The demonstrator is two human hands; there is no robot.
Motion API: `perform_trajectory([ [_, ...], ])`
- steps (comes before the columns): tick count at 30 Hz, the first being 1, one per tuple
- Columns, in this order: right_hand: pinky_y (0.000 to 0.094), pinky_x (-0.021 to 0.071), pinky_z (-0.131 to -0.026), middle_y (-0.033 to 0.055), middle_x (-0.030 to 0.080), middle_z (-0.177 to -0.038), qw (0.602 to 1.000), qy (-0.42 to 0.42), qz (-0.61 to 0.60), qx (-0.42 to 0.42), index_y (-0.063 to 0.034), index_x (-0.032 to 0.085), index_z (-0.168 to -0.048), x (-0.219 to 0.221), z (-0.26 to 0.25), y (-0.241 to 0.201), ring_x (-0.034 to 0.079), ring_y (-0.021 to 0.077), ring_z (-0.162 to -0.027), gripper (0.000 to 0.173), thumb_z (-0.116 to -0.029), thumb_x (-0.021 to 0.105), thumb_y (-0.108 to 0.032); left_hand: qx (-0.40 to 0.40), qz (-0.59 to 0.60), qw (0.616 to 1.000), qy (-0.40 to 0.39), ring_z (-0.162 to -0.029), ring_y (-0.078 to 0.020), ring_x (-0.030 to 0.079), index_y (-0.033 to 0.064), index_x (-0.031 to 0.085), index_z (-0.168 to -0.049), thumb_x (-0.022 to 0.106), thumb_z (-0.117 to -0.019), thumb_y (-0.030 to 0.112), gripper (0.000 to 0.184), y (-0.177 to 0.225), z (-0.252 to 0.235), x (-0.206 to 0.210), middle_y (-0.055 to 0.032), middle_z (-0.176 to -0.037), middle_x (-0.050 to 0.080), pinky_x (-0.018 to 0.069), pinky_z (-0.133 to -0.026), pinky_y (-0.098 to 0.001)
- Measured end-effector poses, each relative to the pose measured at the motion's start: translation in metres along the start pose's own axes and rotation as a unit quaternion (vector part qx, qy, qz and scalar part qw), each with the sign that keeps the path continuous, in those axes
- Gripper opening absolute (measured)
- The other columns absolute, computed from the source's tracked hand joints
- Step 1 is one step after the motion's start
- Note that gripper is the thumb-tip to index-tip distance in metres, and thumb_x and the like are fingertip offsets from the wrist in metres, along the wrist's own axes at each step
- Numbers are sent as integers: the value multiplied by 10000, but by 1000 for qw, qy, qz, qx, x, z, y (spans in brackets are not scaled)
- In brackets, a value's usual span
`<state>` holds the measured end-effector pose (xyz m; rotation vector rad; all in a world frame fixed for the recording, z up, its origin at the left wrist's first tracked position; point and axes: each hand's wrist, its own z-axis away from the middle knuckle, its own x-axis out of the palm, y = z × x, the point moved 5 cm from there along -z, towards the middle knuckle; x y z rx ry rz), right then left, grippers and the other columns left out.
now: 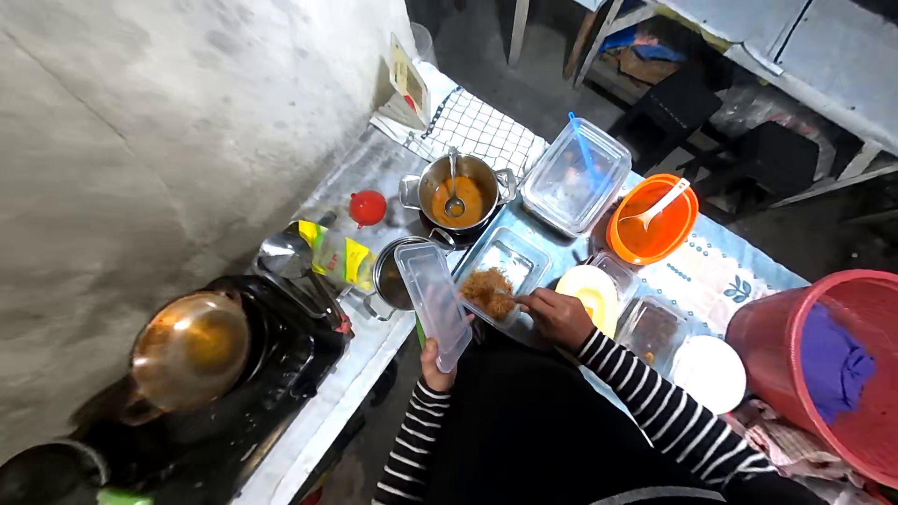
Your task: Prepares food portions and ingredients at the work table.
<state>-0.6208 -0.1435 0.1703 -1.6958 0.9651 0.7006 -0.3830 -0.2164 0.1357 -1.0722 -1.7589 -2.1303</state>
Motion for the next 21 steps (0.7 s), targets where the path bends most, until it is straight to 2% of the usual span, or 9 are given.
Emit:
perform_trajectory([
  [4, 339, 609, -771, 48, 752, -996, 999, 32, -15, 36, -175, 759, -1186, -13, 16, -4, 722, 175, -914, 254, -1059, 551, -249, -31, 88, 995, -23, -1362, -482, 483, 155, 194, -1630, 636, -789, 758, 1125, 10, -9, 1, -231, -1597, 370, 504, -973, -680],
  [6, 356, 607, -733, 31, 746, -975, 998, -4, 2, 56, -203, 760, -1165, -11, 25, -2, 719, 181, -893, 244, -1057, 557, -285, -51, 144, 988, -13, -1364, -527, 462, 172, 200, -1629, 656, -765, 754, 1137, 10, -10, -1, -257, -1583, 376, 476, -967, -736],
  [9, 353, 604, -730, 53, 743, -977, 997, 39, -15, 61, -178, 757, -1178, -13, 40, -3, 718, 182, -884, 257, -1048, 552, -265, -73, 182, 981, -12, -1383, -544, 431, 204, 219, -1631, 610, -767, 786, 1113, 12, -9, 2, -254, -1584, 380, 422, -993, -780],
  [12, 358, 616, -739, 48, 755, -988, 998, 37, -24, 50, -171, 763, -1154, -14, 54, -9, 731, 180, -891, 255, -1049, 558, -282, -82, 196, 977, -10, -1394, -560, 408, 222, 226, -1634, 552, -764, 833, 1111, 17, -5, 4, -259, -1587, 378, 404, -1002, -790],
  [14, 349, 616, -749, 65, 756, -975, 996, 67, -41, 31, -131, 757, -1147, -21, 59, -13, 729, 175, -873, 269, -1056, 541, -263, -87, 205, 975, 0, -1398, -566, 400, 231, 236, -1634, 540, -759, 848, 1113, 18, -4, 5, -259, -1587, 377, 410, -994, -791],
  [18, 365, 610, -683, 57, 755, -931, 996, 70, -24, 52, -130, 773, -1109, -26, 59, -8, 729, 175, -816, 294, -1056, 523, -275, -96, 211, 973, 19, -1396, -564, 402, 247, 217, -1638, 487, -770, 870, 1103, 16, 0, 4, -255, -1596, 363, 426, -982, -780],
  [21, 262, 585, -671, 60, 742, -898, 976, 151, -110, 110, -35, 749, -1088, -49, 46, -1, 678, 83, -737, 359, -1078, 445, -226, -75, 175, 981, 42, -1332, -543, 491, 206, 243, -1627, 588, -776, 813, 1102, 15, 2, -2, -265, -1546, 430, 494, -929, -741],
])
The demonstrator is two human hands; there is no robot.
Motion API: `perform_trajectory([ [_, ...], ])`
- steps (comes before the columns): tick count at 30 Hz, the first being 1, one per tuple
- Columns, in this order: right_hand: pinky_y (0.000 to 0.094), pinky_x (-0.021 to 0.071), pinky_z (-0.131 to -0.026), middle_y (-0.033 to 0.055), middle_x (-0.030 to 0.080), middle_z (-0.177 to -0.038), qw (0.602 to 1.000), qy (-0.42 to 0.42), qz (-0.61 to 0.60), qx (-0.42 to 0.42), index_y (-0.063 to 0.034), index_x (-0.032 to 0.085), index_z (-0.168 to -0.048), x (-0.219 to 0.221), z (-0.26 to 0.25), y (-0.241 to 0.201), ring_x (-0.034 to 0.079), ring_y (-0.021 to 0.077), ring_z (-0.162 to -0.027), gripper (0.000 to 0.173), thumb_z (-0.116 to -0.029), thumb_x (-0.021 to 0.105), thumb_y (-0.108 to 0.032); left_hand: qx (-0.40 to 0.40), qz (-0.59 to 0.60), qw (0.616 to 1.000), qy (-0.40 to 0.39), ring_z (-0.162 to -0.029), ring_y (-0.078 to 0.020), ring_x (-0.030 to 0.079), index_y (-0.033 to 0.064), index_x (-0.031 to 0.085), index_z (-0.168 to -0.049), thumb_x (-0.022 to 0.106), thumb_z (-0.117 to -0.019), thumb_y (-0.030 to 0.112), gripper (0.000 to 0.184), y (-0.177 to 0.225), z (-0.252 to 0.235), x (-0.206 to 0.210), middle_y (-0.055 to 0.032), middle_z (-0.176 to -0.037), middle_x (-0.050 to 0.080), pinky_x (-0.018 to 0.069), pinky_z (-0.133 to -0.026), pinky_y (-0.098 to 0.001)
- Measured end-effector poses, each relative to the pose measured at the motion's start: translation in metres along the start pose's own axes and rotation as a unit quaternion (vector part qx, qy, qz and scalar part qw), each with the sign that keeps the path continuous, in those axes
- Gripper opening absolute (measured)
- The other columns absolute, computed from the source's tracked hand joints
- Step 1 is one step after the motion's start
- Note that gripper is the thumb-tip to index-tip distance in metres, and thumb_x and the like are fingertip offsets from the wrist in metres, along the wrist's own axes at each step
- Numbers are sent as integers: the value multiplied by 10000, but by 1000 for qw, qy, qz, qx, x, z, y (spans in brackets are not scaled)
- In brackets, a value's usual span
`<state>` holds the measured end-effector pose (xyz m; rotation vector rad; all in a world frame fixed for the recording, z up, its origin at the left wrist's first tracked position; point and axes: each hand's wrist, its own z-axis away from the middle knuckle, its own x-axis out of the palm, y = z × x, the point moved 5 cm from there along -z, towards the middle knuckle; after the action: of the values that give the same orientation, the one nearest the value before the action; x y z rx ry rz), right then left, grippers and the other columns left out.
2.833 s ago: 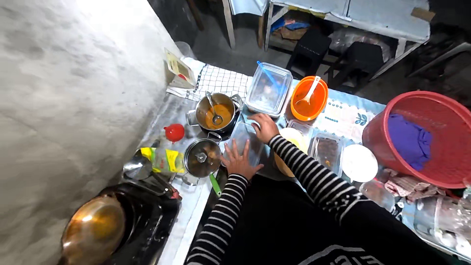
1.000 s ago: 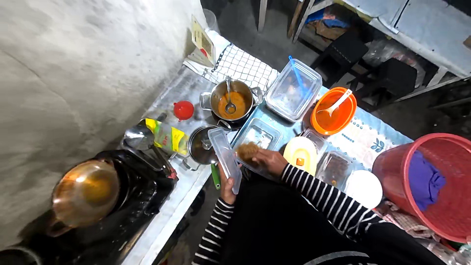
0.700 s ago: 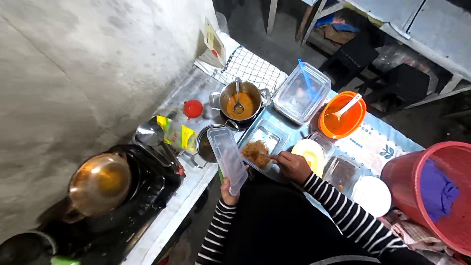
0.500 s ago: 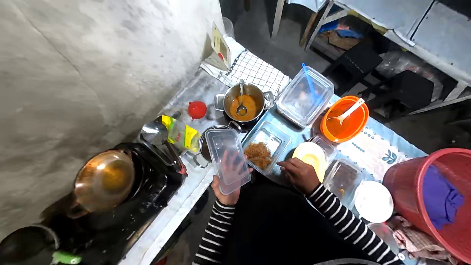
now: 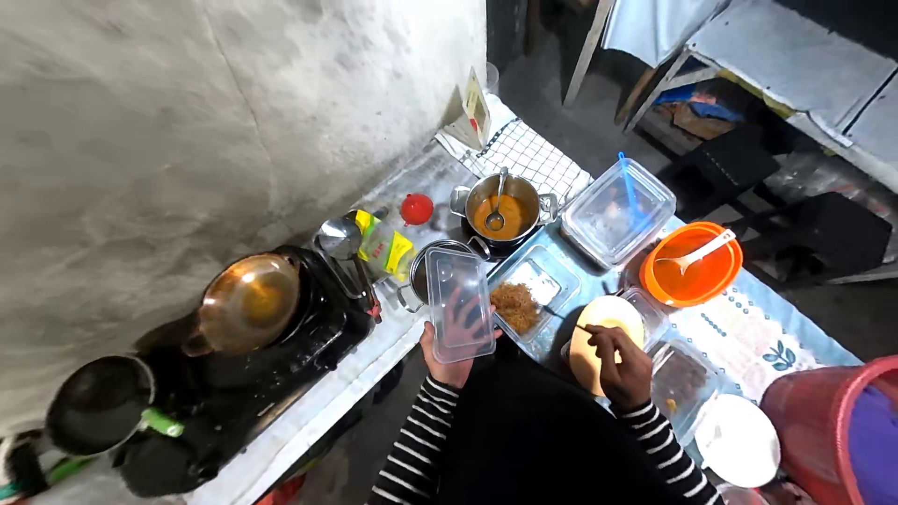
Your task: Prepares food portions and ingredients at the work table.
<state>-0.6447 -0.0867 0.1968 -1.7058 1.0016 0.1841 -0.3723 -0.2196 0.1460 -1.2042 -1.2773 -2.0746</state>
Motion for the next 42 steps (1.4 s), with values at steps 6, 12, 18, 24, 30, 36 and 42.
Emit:
perform_trajectory([
  [6, 225, 533, -538, 38, 758, -894, 951, 108, -206, 205, 48, 662, -1215, -29, -25, 24, 621, 59, -596, 332, -1100, 414, -141, 101, -503, 853, 98, -1419, -219, 446, 45, 275, -1599, 641, -813, 758, 1123, 18, 5, -8, -148, -1617, 356, 469, -1105, -402],
  [12, 252, 526, -533, 55, 741, -831, 901, 103, -287, 309, 26, 678, -1201, -25, -8, 44, 600, 90, -570, 417, -1128, 353, -225, 94, -478, 864, 132, -1359, -211, 505, 52, 255, -1599, 622, -825, 748, 1104, 22, 10, -25, -134, -1620, 349, 553, -976, -391],
  [18, 242, 504, -487, 14, 666, -727, 848, 104, -332, 400, -4, 681, -1135, 11, 16, 36, 564, 81, -532, 469, -1136, 312, -294, 95, -515, 842, 131, -1419, -229, 447, 49, 274, -1595, 624, -839, 721, 1070, 26, 20, -29, -154, -1634, 328, 473, -1091, -394],
  [24, 244, 517, -500, 2, 664, -713, 845, 64, -339, 410, -19, 678, -1086, 38, 21, 16, 581, 75, -541, 497, -1135, 284, -317, 33, -702, 650, 287, -1405, -451, 420, 185, 376, -1588, 733, -758, 707, 1044, 63, 41, -62, -240, -1651, 230, 467, -983, -673],
  [30, 239, 520, -510, -6, 672, -731, 851, 90, -323, 405, -23, 660, -1136, 38, 13, 17, 589, 77, -552, 493, -1142, 266, -319, -27, -728, 588, 351, -1397, -488, 421, 215, 413, -1565, 708, -781, 713, 975, 93, 91, -104, -230, -1657, 230, 430, -948, -750],
  [36, 243, 519, -498, 1, 689, -728, 850, 68, -303, 426, -23, 661, -1125, 55, 20, 6, 601, 83, -545, 492, -1143, 263, -311, -130, -779, 519, 327, -1477, -496, 308, 202, 451, -1538, 749, -712, 753, 1036, 52, 150, -151, -227, -1662, 234, 345, -1025, -783],
  [42, 323, 604, -652, 59, 752, -878, 904, -172, -225, 319, 12, 686, -1154, 98, 36, -42, 691, 132, -695, 376, -1092, 398, -220, -147, -871, 403, 239, -1526, -525, 150, 277, 505, -1509, 761, -612, 805, 1072, 50, 125, -196, -202, -1696, 162, 227, -1092, -799],
])
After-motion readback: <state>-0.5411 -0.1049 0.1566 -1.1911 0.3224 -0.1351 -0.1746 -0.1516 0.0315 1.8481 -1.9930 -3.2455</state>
